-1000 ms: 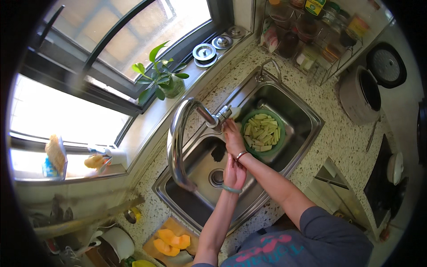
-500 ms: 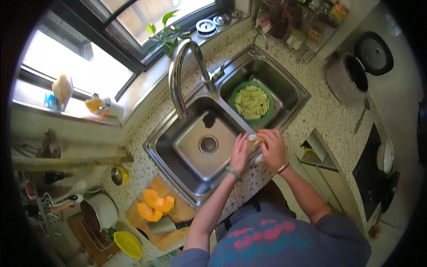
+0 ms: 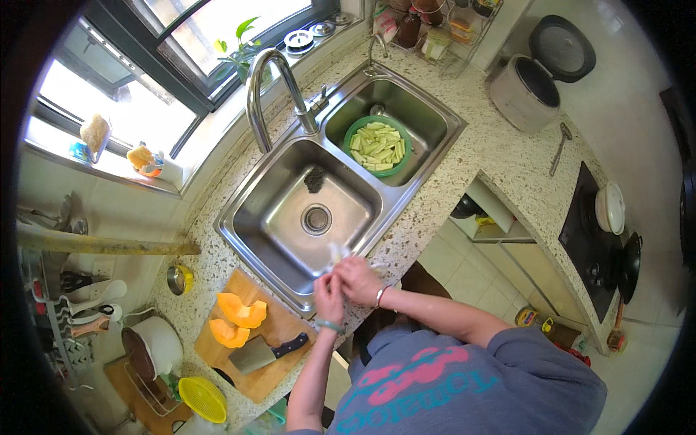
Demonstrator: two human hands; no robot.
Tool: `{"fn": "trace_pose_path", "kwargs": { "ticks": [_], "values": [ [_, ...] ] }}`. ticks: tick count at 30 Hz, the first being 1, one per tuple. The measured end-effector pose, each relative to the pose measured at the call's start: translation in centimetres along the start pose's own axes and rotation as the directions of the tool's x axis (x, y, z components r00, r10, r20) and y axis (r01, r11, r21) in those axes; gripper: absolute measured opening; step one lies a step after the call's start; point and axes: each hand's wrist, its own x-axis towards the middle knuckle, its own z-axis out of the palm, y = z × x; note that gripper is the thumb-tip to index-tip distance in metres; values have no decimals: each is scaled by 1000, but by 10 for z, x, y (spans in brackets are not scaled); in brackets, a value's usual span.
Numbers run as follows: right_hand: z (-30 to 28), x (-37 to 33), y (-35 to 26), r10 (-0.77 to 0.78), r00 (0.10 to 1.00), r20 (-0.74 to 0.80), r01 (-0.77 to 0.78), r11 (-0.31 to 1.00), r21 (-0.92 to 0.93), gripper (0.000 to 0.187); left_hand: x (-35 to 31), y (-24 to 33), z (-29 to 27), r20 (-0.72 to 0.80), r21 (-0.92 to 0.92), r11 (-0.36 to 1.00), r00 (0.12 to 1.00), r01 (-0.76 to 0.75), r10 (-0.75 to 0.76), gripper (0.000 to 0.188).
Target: The person washes their hands at the kitchen sink and then moves to a bedroom. In the bedroom, the person removes a light blue garment from a hanger and folds it on the bed. The person also handles a pink garment and a white cloth during the folding process.
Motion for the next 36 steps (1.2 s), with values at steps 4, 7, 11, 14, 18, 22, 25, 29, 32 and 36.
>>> {"fn": "trace_pose_path", "kwargs": {
  "ticks": [4,7,11,14,18,22,25,29,32,36],
  "values": [
    [30,-9,-10,23,995,92,-60,909,413,28,-23,6,-35,-128,57,998,992,26,-19,21],
    [4,-17,-13,308,879,364,-476,529,702,30,-36,23,-19,-307,79,985,937,-152,169,31],
    [-62,-31,-14,415,880,232,-362,267,893,26,-34,52,10,73,-431,889,988,155,-136,40],
    [-131,-44,3,431,898,-94,-193,575,795,24,-27,95,46,268,-516,818,955,255,-128,30],
    [-210,-100,35,517,841,-157,-258,640,723,27,-30,178,104,193,-555,831,978,42,80,14],
    [-277,-188,54,569,804,-174,-492,800,345,35,-50,208,169,299,-320,945,940,-62,163,21],
    [-300,-248,61,617,722,-313,-426,753,501,25,-66,203,221,415,-265,952,874,-151,254,23],
    [-329,-301,45,704,539,-463,-127,611,782,19,-104,185,293,292,-255,832,780,-494,553,26],
    [-344,-338,41,670,475,-571,-352,739,574,19,-130,169,332,719,-228,945,614,-237,327,25],
    [-350,-359,27,395,729,-558,-310,918,245,20,-172,177,382,957,-276,878,196,391,214,38]
  ]
}}
